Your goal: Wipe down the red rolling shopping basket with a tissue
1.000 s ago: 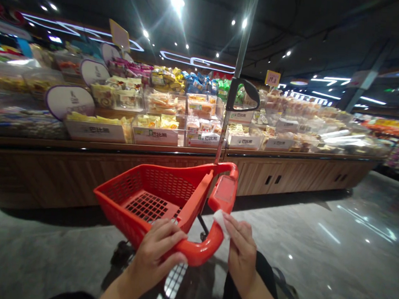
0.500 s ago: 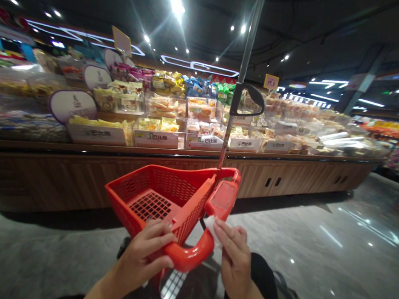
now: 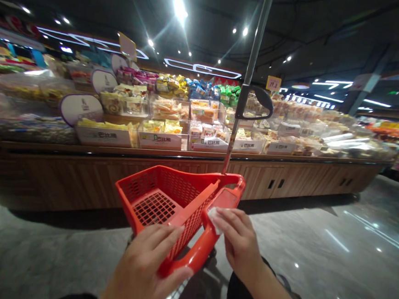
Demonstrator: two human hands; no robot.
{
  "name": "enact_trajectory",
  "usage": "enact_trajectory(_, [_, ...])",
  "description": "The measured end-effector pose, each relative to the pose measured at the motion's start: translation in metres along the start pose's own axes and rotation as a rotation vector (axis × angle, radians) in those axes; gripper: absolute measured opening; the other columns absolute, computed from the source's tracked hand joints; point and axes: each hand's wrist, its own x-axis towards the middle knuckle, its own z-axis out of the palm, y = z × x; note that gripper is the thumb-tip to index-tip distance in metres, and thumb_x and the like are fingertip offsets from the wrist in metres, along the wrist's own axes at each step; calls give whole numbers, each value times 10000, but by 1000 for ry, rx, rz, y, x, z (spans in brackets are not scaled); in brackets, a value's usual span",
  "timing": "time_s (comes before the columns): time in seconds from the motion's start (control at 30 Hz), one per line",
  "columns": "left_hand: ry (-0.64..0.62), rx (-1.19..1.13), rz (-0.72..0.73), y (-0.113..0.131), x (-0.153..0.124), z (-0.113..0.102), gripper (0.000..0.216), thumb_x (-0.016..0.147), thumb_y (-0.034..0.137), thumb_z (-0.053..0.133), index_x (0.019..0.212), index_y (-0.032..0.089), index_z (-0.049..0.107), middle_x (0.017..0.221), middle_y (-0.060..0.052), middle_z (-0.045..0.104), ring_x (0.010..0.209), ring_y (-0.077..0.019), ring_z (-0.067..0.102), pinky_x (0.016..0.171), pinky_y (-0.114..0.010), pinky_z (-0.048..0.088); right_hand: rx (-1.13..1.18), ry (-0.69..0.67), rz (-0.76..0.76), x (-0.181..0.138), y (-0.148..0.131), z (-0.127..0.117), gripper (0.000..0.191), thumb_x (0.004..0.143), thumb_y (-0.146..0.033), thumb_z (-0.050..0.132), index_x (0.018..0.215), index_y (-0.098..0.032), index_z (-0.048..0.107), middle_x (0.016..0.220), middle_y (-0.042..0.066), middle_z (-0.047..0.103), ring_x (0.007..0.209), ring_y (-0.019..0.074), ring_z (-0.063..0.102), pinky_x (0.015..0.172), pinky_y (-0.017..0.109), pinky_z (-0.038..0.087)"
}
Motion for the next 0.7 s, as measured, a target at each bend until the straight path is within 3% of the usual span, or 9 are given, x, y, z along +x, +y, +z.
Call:
enact_trajectory(0.1, [-37,38,36,35,11,6,523,732,488,652,1162,202,568,1017,-74,681,901,-222,643,766,-341,555,64,-173,-96,1,-9,-1,475,822,-90,456,1277,-214,514,1287,63,571,1154,269,470,938,466,407])
enact_trajectory(0.2, [-85,30,33,51,12,17,555,648,412,741,1130,188,580,985,-63,678,852,-215,650,730,-322,570,53,-270,-107,7,-9,-6,404,826,-153,499,1220,-220,556,1271,39,589,1137,273,475,929,468,393])
enact_trajectory(0.4, [-105,-22,-54,55,9,24,501,671,276,716,1141,192,561,922,-53,644,773,-181,645,666,-286,571,-43,-253,39,34,9,-13,320,885,-151,473,1171,-218,599,1186,47,650,1016,248,529,882,440,427])
enact_trajectory(0.57, [-126,-59,-92,52,8,24,432,719,288,671,1129,206,560,908,-49,629,771,-177,636,668,-291,562,130,-431,-179,30,3,-24,359,872,-107,430,1189,-193,576,1237,68,613,906,206,566,824,388,477])
enact_trajectory(0.7, [-136,-72,-124,50,9,24,433,719,281,667,1135,220,561,935,-49,630,787,-181,637,679,-302,557,36,-386,-147,36,15,-17,372,891,-97,422,1206,-212,582,1221,68,615,921,216,540,826,387,481])
